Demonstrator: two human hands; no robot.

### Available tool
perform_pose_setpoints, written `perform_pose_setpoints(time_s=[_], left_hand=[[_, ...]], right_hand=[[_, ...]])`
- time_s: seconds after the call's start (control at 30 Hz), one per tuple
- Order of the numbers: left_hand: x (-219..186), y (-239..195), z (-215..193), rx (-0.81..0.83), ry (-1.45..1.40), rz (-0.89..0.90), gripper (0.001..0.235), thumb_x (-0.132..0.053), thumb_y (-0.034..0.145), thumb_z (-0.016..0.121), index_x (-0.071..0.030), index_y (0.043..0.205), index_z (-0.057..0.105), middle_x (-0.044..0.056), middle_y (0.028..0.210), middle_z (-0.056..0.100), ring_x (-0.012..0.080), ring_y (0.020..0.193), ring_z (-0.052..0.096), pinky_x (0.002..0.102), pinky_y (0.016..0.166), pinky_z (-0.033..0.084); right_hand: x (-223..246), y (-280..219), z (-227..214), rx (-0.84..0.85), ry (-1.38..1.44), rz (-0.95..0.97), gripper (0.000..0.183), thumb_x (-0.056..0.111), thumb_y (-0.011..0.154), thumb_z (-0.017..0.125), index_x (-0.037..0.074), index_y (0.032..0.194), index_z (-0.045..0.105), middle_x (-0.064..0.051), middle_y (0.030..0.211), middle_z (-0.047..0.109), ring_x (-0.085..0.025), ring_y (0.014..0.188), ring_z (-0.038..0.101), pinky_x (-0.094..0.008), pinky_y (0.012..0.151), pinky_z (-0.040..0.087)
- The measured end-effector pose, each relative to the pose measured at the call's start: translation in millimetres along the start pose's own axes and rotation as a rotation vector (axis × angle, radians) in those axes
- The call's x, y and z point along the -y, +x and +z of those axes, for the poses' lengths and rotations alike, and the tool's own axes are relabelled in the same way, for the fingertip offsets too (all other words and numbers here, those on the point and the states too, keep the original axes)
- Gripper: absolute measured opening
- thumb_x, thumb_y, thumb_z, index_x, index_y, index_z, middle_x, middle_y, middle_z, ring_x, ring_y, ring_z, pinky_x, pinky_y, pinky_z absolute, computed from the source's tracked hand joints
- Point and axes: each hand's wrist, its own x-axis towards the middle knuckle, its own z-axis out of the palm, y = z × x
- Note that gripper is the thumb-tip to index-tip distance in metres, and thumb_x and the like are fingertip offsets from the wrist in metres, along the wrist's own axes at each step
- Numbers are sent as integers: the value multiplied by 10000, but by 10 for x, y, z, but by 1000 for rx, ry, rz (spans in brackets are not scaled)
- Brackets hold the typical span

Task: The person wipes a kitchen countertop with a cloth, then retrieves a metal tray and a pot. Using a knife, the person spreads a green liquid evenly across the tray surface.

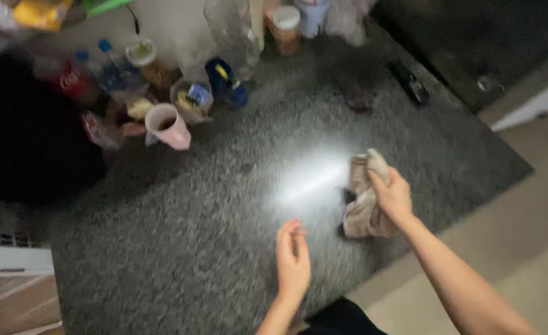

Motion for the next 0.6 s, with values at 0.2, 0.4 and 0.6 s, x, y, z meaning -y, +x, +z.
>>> perform_pose_setpoints(time_s=[0.2,0.4,0.6], left_hand=[[-185,422,624,-13,-95,-99,310,-27,990,505,-23,1295,559,106,1398,579,174,1019,734,275,844,553],[-112,521,740,-147,0,-291,367,-95,1035,515,-58,1395,580,172,1301,710,194,917,668,268,779,497],[94,898,867,-257,-775,-618,411,-257,1024,441,-98,1395,520,162,1416,594,263,1167,632,393,980,497]], right_hand=[[1115,1694,390,299,-94,-437,682,615,824,686,119,1293,691,-183,1199,726,-377,1104,684,-462,923,525],[1556,2643,946,-226,-338,-874,701,534,706,741,59,1221,733,-213,1079,740,-395,966,697,-602,810,509],[976,725,634,398,245,-337,346,399,982,608,110,1012,795,-88,1031,798,-270,1033,731,-538,1116,329]])
